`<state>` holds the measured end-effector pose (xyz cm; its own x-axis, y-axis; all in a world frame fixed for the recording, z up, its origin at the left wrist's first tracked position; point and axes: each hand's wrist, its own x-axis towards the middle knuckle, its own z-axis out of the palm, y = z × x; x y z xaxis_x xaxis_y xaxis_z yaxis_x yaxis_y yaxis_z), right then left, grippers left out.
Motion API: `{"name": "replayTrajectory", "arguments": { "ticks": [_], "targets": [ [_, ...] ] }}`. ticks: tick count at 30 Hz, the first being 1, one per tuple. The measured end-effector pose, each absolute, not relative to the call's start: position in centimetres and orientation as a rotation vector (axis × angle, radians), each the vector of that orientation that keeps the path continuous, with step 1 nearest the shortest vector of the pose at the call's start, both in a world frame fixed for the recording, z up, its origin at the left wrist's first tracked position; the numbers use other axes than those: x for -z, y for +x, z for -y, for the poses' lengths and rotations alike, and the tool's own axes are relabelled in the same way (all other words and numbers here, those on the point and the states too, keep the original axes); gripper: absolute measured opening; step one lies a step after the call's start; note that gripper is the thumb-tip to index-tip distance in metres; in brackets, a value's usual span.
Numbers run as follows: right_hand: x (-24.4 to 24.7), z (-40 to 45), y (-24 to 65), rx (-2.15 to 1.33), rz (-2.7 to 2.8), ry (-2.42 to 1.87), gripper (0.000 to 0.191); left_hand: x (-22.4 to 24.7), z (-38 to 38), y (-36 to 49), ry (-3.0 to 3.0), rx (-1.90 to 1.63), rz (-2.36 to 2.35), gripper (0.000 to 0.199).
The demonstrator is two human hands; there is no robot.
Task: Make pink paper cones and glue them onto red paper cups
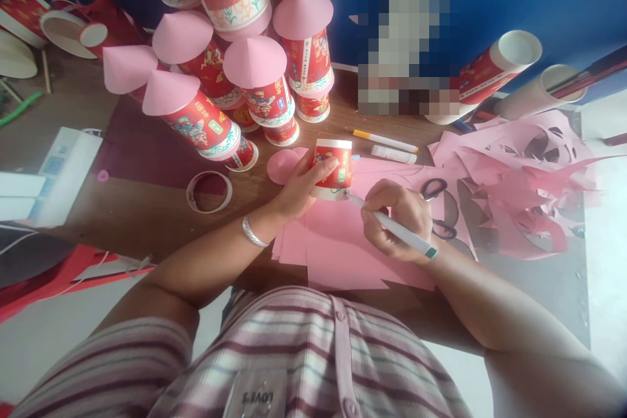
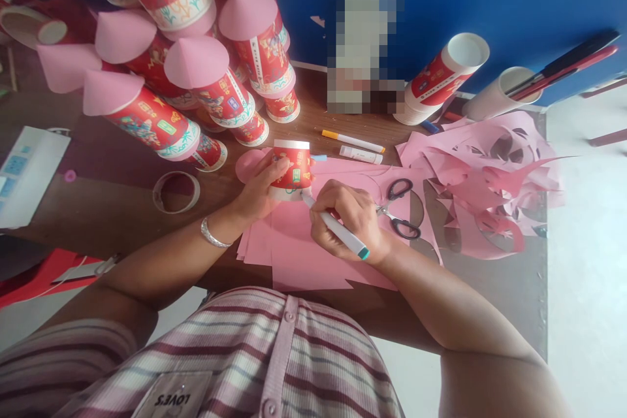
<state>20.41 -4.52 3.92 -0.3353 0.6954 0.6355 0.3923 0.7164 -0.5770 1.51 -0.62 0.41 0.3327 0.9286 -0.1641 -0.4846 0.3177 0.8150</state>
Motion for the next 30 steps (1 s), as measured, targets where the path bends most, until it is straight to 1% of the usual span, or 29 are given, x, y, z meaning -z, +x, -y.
{"name": "replayTrajectory", "arguments": {
  "ticks": [6,13,18,25,30],
  "targets": [
    [-3.92,4.57,20.43,-0.407,1.979,-0.834,0.02,-0.55,0.64,1.59,0.742,-1.035,-0.724,0.032],
    [-4.0,4.61,20.4,-0.414,1.974,-0.84,0.02,-0.87,0.64,1.63,0.749,-1.016,-0.733,0.021],
    [-4.03,4.62,20.39,-0.411,1.979,-0.849,0.021,-0.84,0.67,1.66,0.77,-1.013,-0.715,0.022],
    [-4.05,4.64,20.29,-0.393,1.976,-0.852,0.022,-1.14,0.71,1.74,0.765,-1.002,-0.749,0.019],
    [-4.1,4.66,20.32,-0.394,1.979,-0.863,0.022,-1.13,0.68,1.74,0.769,-0.994,-0.734,0.023]
  ]
}}
